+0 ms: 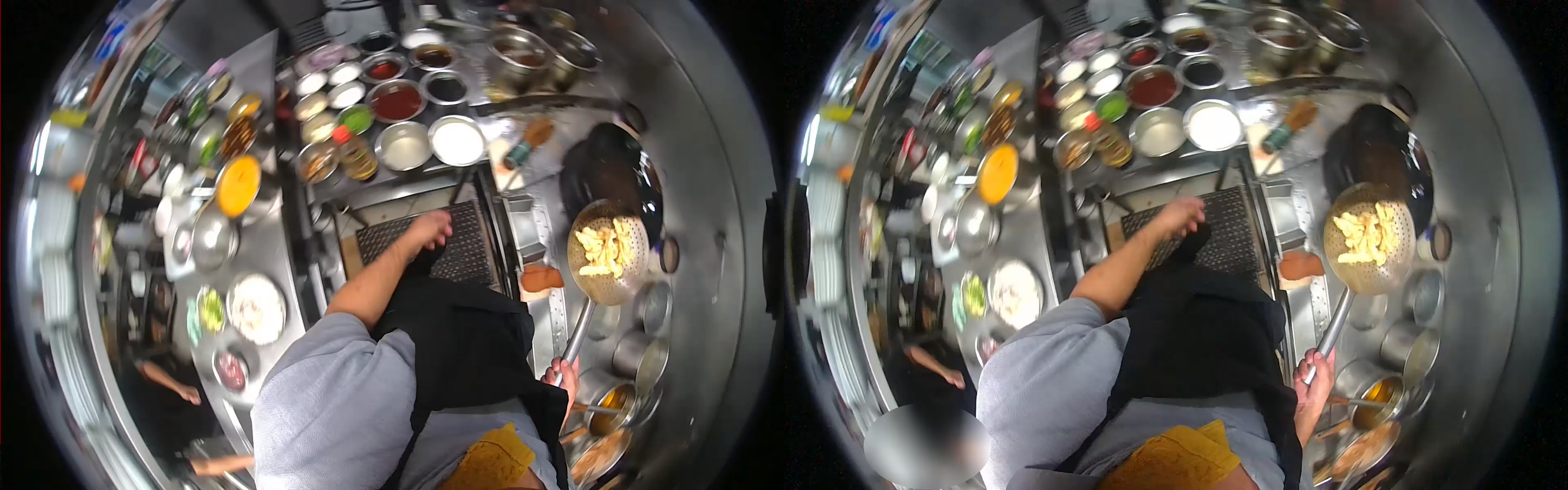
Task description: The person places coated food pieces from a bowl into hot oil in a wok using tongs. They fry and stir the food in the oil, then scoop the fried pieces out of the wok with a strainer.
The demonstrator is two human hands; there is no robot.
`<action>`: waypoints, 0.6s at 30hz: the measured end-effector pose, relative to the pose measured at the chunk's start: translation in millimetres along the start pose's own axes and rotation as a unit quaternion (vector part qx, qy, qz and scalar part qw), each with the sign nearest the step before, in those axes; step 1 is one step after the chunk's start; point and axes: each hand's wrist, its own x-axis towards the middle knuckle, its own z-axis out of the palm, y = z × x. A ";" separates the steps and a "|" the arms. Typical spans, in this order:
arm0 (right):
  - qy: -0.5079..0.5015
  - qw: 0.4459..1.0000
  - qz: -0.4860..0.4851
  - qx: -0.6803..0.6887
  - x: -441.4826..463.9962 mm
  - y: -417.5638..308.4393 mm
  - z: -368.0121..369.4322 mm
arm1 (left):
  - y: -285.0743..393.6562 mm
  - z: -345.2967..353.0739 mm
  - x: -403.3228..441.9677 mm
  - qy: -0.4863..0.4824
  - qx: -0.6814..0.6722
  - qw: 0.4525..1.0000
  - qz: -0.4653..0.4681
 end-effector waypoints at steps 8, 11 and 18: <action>-0.271 0.930 0.180 -0.172 33.7 -10.7 102.5 | -127.9 -27.0 -153.8 0.045 0.090 0.991 -0.084; -0.340 0.887 0.217 -0.225 42.8 32.5 185.3 | -152.3 -66.8 -179.0 0.089 0.060 0.994 -0.024; -0.517 0.758 0.270 -0.290 30.7 105.8 337.2 | -127.7 -105.6 -324.5 0.317 -0.076 0.943 0.066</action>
